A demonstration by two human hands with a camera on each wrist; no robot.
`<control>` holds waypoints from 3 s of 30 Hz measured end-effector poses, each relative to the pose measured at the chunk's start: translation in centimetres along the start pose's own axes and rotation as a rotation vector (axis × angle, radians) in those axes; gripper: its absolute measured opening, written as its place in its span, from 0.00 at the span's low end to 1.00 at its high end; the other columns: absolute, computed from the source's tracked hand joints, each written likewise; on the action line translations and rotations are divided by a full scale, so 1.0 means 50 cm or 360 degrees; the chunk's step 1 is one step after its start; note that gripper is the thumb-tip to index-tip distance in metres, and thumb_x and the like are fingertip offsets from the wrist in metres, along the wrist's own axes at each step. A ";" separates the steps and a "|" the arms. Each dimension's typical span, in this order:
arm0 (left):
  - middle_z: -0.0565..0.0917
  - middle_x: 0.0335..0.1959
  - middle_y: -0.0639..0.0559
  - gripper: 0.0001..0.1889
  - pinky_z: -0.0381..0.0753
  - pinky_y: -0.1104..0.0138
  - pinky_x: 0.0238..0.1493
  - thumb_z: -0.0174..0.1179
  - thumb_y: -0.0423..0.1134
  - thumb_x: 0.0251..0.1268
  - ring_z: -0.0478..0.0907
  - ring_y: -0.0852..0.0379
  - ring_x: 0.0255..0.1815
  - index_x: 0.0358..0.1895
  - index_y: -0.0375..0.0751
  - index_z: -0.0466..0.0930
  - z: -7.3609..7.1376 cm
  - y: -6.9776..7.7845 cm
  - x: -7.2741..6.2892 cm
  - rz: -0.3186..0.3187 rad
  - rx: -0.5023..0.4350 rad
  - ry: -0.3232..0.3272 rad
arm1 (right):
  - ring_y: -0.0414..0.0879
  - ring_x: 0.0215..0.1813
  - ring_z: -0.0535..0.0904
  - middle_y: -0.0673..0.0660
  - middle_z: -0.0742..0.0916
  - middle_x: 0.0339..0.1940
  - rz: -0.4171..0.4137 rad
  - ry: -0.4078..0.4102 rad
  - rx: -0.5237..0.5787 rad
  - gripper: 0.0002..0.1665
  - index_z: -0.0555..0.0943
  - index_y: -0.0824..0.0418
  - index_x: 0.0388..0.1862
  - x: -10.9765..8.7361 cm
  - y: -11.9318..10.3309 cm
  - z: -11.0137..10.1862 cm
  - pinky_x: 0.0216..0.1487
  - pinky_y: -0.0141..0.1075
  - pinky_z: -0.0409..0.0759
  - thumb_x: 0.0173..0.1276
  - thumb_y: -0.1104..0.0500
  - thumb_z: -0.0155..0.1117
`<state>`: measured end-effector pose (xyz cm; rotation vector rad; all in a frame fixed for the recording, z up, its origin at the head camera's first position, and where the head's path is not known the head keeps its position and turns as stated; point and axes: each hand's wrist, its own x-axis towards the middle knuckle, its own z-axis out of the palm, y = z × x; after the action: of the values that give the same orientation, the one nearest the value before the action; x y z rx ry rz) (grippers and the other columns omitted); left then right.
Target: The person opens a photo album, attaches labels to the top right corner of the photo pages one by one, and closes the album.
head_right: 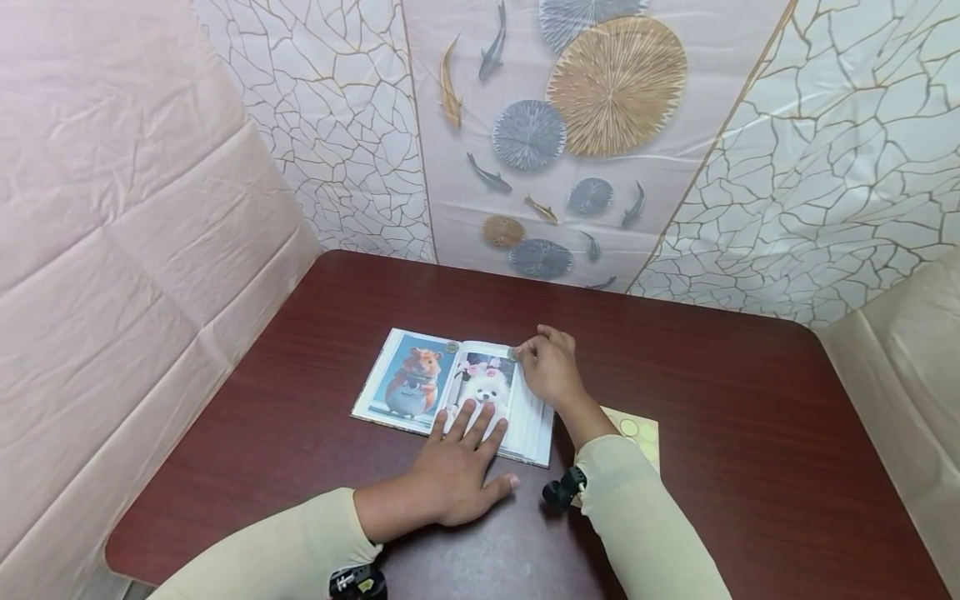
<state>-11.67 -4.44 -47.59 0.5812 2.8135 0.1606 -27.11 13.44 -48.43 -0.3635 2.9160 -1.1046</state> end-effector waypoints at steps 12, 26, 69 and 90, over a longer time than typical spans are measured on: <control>0.41 0.85 0.52 0.43 0.36 0.42 0.78 0.32 0.75 0.74 0.30 0.48 0.84 0.85 0.57 0.45 0.005 -0.005 0.002 0.0007 -0.0012 0.0003 | 0.65 0.79 0.51 0.68 0.67 0.77 0.0003 0.0019 -0.0076 0.14 0.84 0.63 0.38 0.008 0.010 0.015 0.75 0.57 0.55 0.81 0.57 0.56; 0.42 0.85 0.51 0.43 0.37 0.41 0.77 0.32 0.74 0.74 0.31 0.46 0.84 0.85 0.56 0.46 0.004 -0.002 0.000 0.0010 0.0018 0.0039 | 0.65 0.78 0.53 0.68 0.68 0.76 0.0006 0.0113 -0.0175 0.15 0.81 0.63 0.46 0.008 0.009 0.025 0.74 0.57 0.57 0.75 0.51 0.66; 0.87 0.48 0.55 0.21 0.76 0.60 0.22 0.68 0.56 0.64 0.85 0.56 0.35 0.60 0.62 0.84 -0.038 -0.038 0.035 0.0087 0.0248 0.0505 | 0.72 0.78 0.51 0.75 0.66 0.75 -0.0196 -0.0027 -0.0270 0.22 0.83 0.67 0.58 -0.137 0.026 -0.046 0.73 0.65 0.52 0.73 0.54 0.65; 0.88 0.44 0.53 0.20 0.77 0.58 0.24 0.65 0.56 0.69 0.85 0.52 0.37 0.62 0.63 0.83 -0.052 -0.046 0.042 0.0091 0.0140 0.0360 | 0.67 0.73 0.65 0.66 0.77 0.69 -0.0407 -0.0100 -0.0273 0.27 0.78 0.65 0.66 -0.225 0.024 -0.064 0.68 0.62 0.66 0.74 0.53 0.67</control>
<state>-15.13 -5.84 -45.95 0.7048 3.0363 0.1208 -16.67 18.82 -47.70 -0.7784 2.9765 -0.8451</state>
